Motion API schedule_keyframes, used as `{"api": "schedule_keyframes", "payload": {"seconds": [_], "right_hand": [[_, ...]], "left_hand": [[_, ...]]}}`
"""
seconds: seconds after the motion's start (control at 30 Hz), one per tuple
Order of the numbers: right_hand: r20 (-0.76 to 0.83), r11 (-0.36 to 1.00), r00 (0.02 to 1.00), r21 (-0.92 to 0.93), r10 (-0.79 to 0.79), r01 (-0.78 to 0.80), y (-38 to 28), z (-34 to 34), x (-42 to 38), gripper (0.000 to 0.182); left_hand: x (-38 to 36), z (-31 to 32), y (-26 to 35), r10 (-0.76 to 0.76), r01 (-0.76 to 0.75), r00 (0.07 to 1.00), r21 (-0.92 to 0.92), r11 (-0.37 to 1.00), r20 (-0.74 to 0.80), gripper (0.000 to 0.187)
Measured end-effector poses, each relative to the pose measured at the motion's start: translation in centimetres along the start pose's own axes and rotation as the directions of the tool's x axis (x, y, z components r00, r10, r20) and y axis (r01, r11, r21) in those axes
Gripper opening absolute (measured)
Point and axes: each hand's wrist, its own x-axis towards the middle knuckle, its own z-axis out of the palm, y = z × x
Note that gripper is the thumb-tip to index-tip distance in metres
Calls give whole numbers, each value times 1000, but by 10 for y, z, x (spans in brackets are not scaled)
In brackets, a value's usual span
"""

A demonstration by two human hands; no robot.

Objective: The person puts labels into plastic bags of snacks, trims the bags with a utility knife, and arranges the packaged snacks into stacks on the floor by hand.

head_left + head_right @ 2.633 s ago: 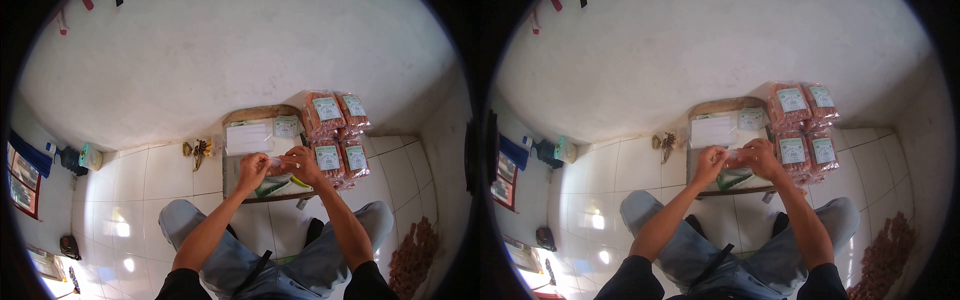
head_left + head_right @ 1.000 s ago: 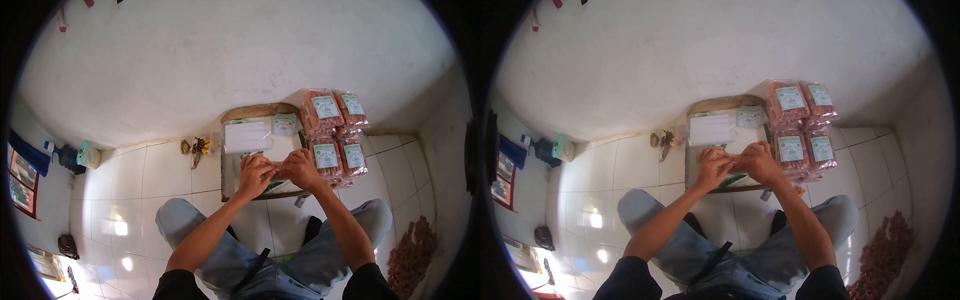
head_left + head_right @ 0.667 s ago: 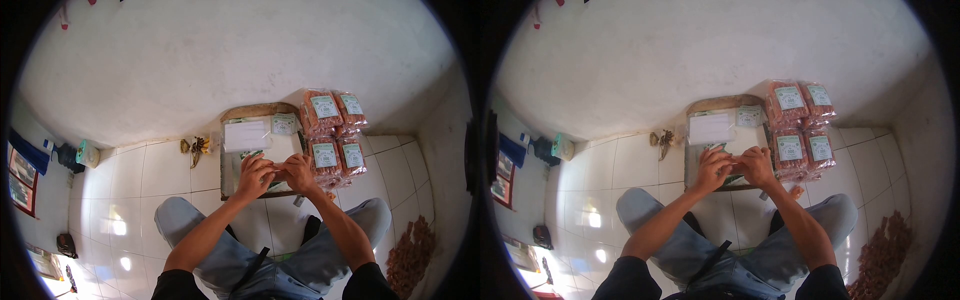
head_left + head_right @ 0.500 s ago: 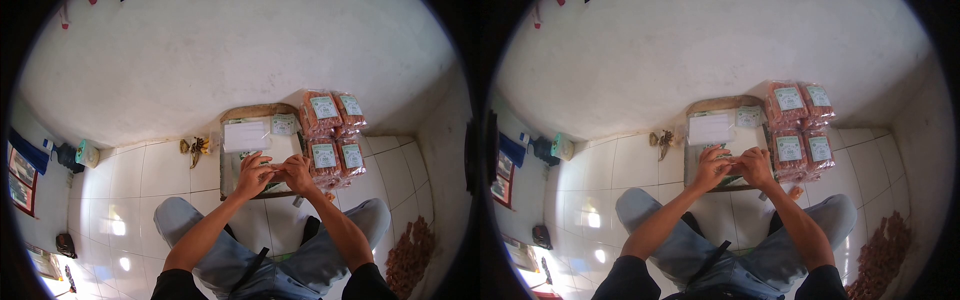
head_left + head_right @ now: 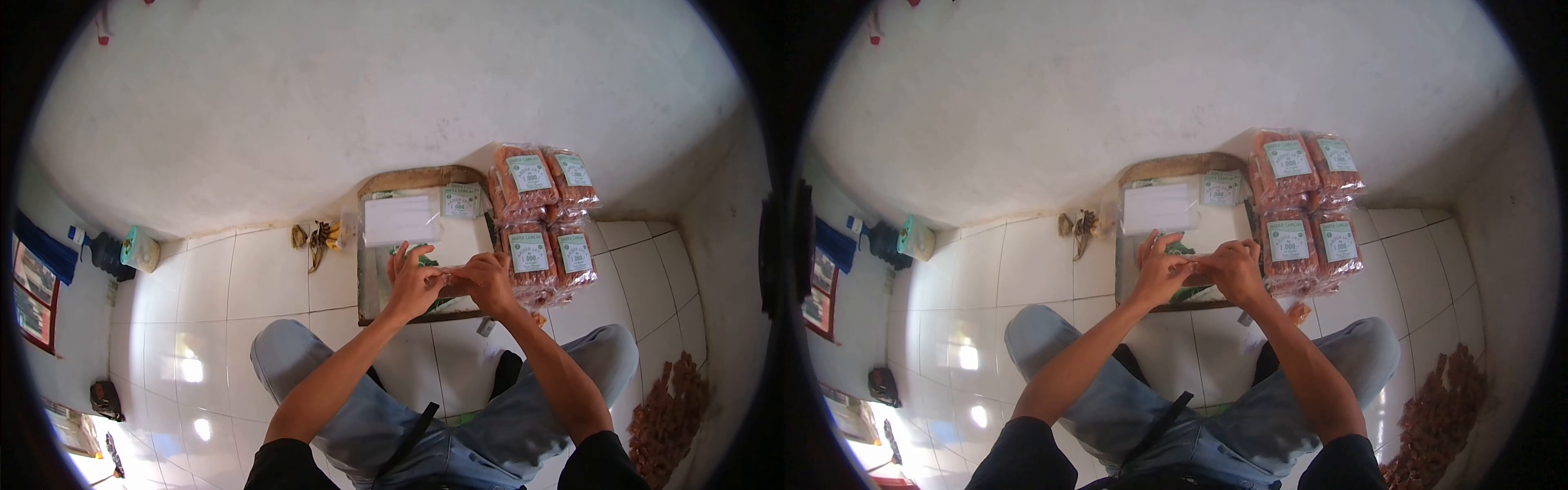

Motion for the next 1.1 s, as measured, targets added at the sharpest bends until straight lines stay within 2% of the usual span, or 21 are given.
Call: {"api": "schedule_keyframes", "payload": {"seconds": [0.03, 0.1, 0.23, 0.33, 0.4, 0.47, 0.6, 0.67, 0.77, 0.87, 1.0, 1.07, 1.1], "right_hand": [[3, 1000, 1000, 1, 1, -1, 1, -1, -1, 16], [31, 972, 984, -152, -177, 180, 0, -6, -2, 22], [125, 956, 966, -161, -226, 244, -10, -19, 0, 21], [168, 953, 962, -180, -214, 244, -12, -18, -2, 29], [209, 911, 936, -249, -282, 330, -12, -16, -2, 25], [223, 911, 931, -236, -288, 338, -12, -14, -5, 23], [256, 907, 912, -194, -322, 374, -13, -12, -6, 20], [248, 903, 906, -182, -342, 390, -14, -10, -9, 20], [216, 886, 896, -179, -388, 427, -14, -5, -12, 18], [160, 860, 886, -215, -436, 462, -13, 1, -18, 17], [124, 812, 866, -304, -485, 498, -14, 3, -22, 16], [123, 806, 865, -318, -486, 499, -15, 4, -24, 17], [122, 800, 864, -333, -489, 499, -16, 4, -26, 18]], "left_hand": [[0, 1, 0, -51, 51, 998, 6, 999, 23, 15], [0, 1, 2, -104, 104, 993, 12, 995, 46, 16], [-1, 1, 1, -209, 214, 970, -26, 976, 120, 19], [-1, -6, 12, -276, 280, 944, 2, 960, 180, 22], [1, -10, 16, -311, 312, 928, 27, 950, 207, 24], [3, -10, 14, -359, 376, 890, -6, 927, 282, 25], [1, -9, 12, -378, 422, 873, -88, 902, 308, 26], [0, -4, 3, -408, 498, 835, -193, 845, 370, 23], [0, 2, -7, -462, 585, 785, -250, 771, 413, 19], [-2, 10, -19, -443, 603, 778, -332, 725, 446, 18], [-3, 14, -23, -432, 549, 812, -264, 793, 392, 18], [1, -3, -4, -532, 725, 644, -216, 654, 549, 27], [-1, -6, 1, -533, 726, 643, -215, 653, 550, 27]]}}
